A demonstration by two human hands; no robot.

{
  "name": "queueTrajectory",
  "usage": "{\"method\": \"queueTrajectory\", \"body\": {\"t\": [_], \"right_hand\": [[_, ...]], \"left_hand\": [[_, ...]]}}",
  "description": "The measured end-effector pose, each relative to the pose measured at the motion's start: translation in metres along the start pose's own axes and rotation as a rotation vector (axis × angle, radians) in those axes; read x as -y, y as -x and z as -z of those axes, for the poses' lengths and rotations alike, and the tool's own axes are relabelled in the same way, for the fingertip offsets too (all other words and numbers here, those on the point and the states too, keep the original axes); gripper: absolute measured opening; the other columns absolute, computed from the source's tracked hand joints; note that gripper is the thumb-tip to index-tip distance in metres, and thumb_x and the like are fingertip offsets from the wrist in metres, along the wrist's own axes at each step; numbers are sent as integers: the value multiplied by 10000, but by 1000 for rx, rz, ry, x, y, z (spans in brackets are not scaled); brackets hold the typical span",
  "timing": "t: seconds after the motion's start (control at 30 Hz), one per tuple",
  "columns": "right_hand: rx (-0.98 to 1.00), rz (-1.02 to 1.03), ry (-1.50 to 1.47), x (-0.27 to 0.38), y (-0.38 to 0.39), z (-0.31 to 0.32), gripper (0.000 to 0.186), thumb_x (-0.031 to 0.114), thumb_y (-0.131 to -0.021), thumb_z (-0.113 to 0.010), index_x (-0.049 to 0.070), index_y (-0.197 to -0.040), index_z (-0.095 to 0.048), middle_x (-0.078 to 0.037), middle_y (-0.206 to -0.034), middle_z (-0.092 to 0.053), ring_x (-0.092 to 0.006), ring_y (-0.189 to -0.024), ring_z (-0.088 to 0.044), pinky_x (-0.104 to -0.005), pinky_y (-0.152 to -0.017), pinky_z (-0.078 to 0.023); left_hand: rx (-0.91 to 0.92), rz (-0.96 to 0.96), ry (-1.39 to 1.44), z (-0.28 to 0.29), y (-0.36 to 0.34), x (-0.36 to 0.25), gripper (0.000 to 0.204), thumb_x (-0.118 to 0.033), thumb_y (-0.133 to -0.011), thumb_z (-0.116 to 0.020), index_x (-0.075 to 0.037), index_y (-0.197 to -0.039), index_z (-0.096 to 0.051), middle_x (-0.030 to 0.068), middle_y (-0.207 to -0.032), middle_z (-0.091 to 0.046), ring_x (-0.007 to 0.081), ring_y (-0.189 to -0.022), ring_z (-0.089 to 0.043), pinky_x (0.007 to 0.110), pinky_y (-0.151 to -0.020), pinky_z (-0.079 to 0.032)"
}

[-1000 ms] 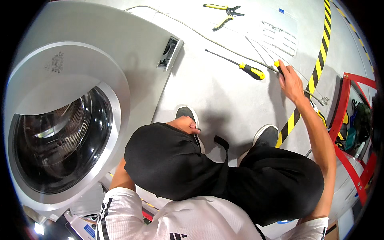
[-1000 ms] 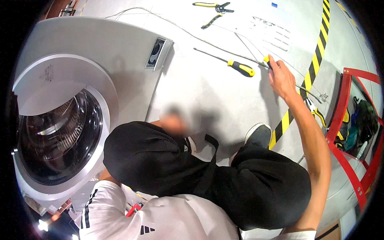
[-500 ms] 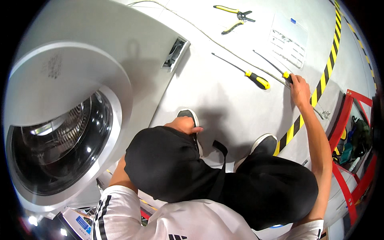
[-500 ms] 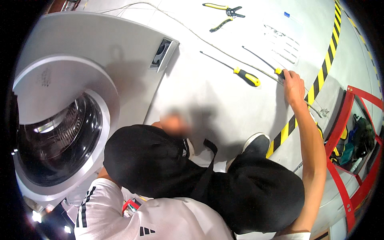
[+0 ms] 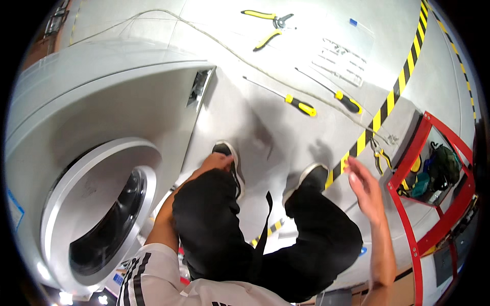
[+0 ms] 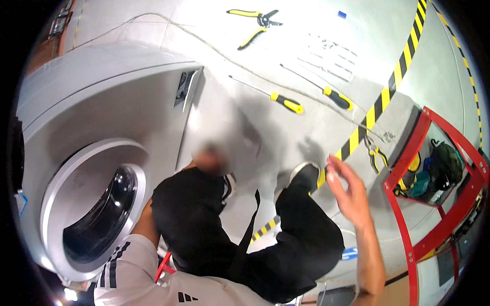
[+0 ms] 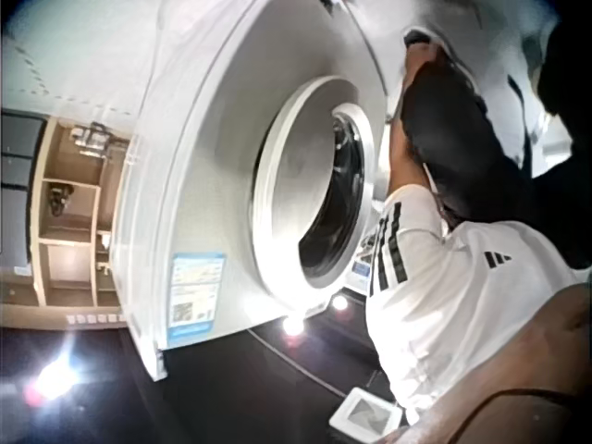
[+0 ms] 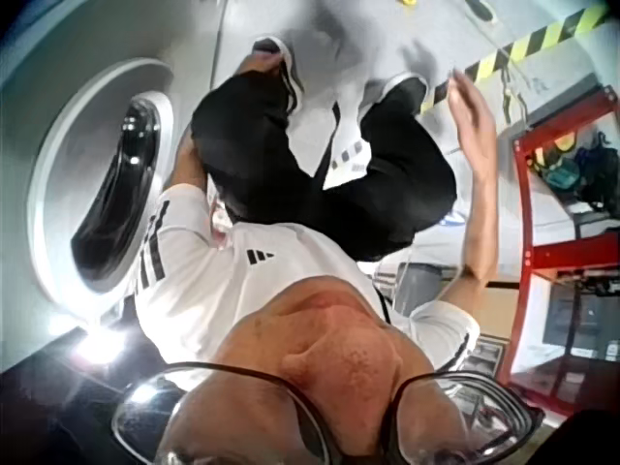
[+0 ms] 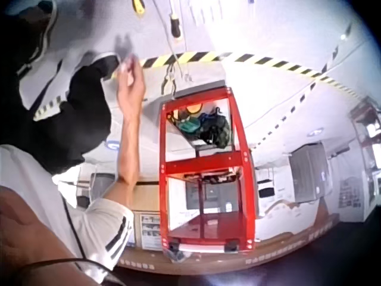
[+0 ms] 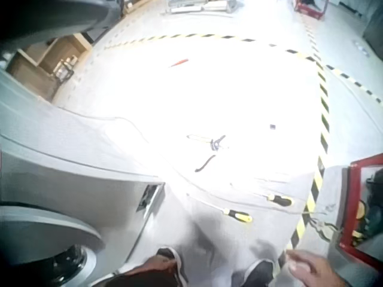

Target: The person removes and inspects internal components from the lower front panel of a washing machine by hand and with a screwdriver.

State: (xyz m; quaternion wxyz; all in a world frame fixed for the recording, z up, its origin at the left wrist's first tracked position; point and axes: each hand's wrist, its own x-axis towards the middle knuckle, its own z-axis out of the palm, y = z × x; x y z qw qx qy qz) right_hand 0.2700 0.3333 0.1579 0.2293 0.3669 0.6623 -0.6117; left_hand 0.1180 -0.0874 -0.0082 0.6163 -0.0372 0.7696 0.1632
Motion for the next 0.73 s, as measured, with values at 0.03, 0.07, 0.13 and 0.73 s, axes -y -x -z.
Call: {"method": "queueTrajectory", "body": {"t": [0.03,0.07,0.13,0.73], "right_hand": [[2,-68,-130,6,29,2,466,221,-881,-586,-8,-1276,-497,-133,-1228,-559,-210,-1180,-489,-342,-1005,-355],[50,-46,-72,23,61,4,457,212,-861,-594,-19,-1248,-516,-152,-1228,-554,-236,-1180,-492,-351,-1011,-347],[2,56,88,46,122,-9,421,166,-803,-632,-25,-1172,-566,-176,-1220,-548,-292,-1169,-505,-370,-1003,-357],[-26,-122,528,-10,289,-109,434,222,-846,-557,69,-1251,-521,-208,-1329,-450,-352,-1209,-456,-372,-1009,-385]], "left_hand": [[-41,34,223,-7,0,1,461,-459,-888,-542,-24,-798,-668,58,-723,-647,161,-686,-609,332,-661,-469],[-35,74,433,-4,25,12,468,-461,-899,-535,-12,-868,-663,58,-800,-652,159,-748,-610,328,-696,-471],[-16,109,726,5,60,17,492,-463,-915,-522,9,-989,-640,66,-929,-650,161,-853,-607,322,-767,-471],[69,-35,-684,-63,542,-70,717,-466,-831,-592,-197,-1427,-298,270,-1455,-226,422,-1324,-279,501,-1034,-319]]}}
